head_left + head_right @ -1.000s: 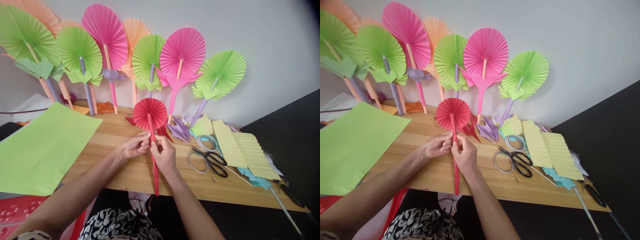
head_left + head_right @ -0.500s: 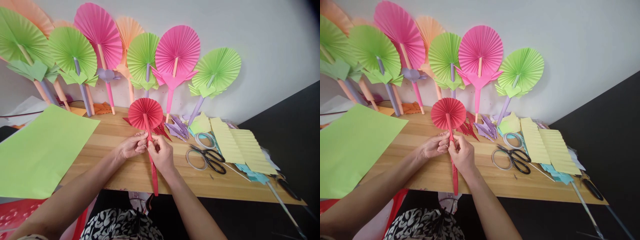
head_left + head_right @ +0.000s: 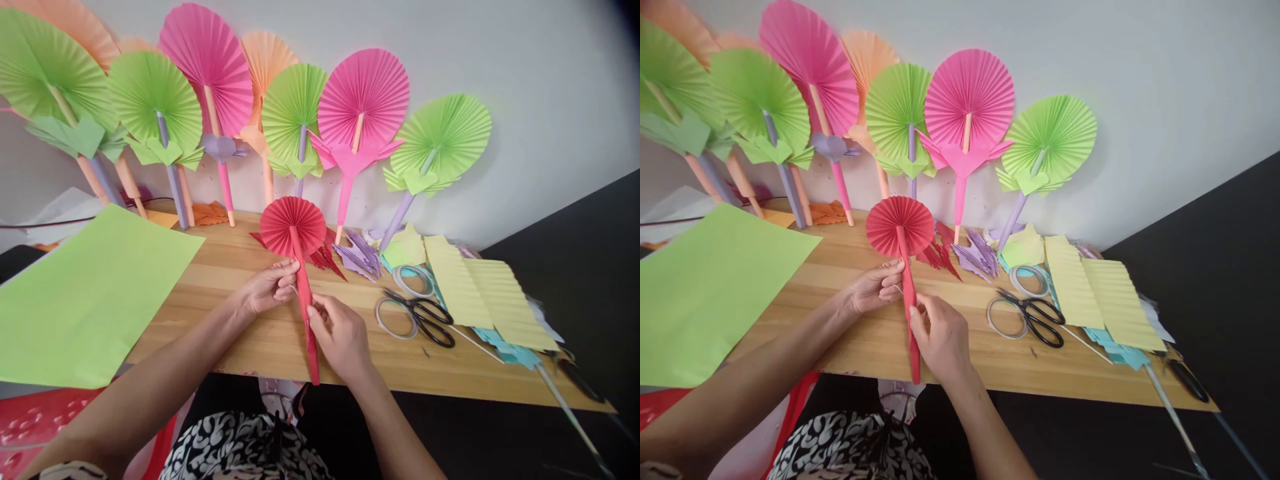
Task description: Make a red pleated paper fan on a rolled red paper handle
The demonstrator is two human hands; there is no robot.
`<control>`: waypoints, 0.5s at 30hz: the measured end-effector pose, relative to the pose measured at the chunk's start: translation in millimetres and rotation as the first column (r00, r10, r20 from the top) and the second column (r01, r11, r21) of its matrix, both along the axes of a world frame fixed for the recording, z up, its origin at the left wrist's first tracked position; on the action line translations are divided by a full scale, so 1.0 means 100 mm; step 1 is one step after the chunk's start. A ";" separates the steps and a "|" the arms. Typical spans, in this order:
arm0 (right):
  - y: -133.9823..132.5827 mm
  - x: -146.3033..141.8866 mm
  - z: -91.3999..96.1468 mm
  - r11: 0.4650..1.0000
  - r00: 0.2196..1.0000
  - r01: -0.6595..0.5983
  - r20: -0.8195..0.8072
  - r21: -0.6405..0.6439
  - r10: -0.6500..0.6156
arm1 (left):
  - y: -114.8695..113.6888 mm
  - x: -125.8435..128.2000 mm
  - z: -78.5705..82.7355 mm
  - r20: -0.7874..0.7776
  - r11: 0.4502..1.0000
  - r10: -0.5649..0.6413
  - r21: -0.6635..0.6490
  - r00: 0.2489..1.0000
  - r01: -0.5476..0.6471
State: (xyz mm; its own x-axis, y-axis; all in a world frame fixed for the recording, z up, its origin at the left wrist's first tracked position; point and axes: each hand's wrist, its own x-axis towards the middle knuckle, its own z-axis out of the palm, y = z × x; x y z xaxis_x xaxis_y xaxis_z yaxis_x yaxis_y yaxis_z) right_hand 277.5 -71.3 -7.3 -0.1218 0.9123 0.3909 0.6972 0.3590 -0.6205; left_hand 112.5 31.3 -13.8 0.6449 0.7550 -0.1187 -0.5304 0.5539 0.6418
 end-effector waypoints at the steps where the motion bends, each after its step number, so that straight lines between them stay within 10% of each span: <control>1: -0.11 0.05 0.01 1.000 0.998 -0.027 0.049 0.005 0.027 | -0.01 -0.01 0.01 0.006 1.000 -0.009 -0.012 1.000 0.009; 5: -0.43 0.43 0.07 0.997 0.970 -0.076 0.231 0.017 0.070 | -0.02 -0.05 0.00 0.008 0.999 -0.028 -0.023 1.000 0.028; 15: -0.48 2.11 0.08 0.902 0.764 0.430 0.517 0.036 -0.386 | -0.06 0.01 -0.02 -0.066 0.998 -0.052 -0.029 0.996 0.050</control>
State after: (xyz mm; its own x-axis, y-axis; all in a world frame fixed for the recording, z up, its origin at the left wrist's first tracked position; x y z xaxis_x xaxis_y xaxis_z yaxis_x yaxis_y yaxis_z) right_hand 488.9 -119.0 1.1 0.1119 0.9459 0.3047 0.9853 -0.0658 -0.1574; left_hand 113.4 25.7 -16.3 0.6724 0.7173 -0.1828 -0.4577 0.5970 0.6589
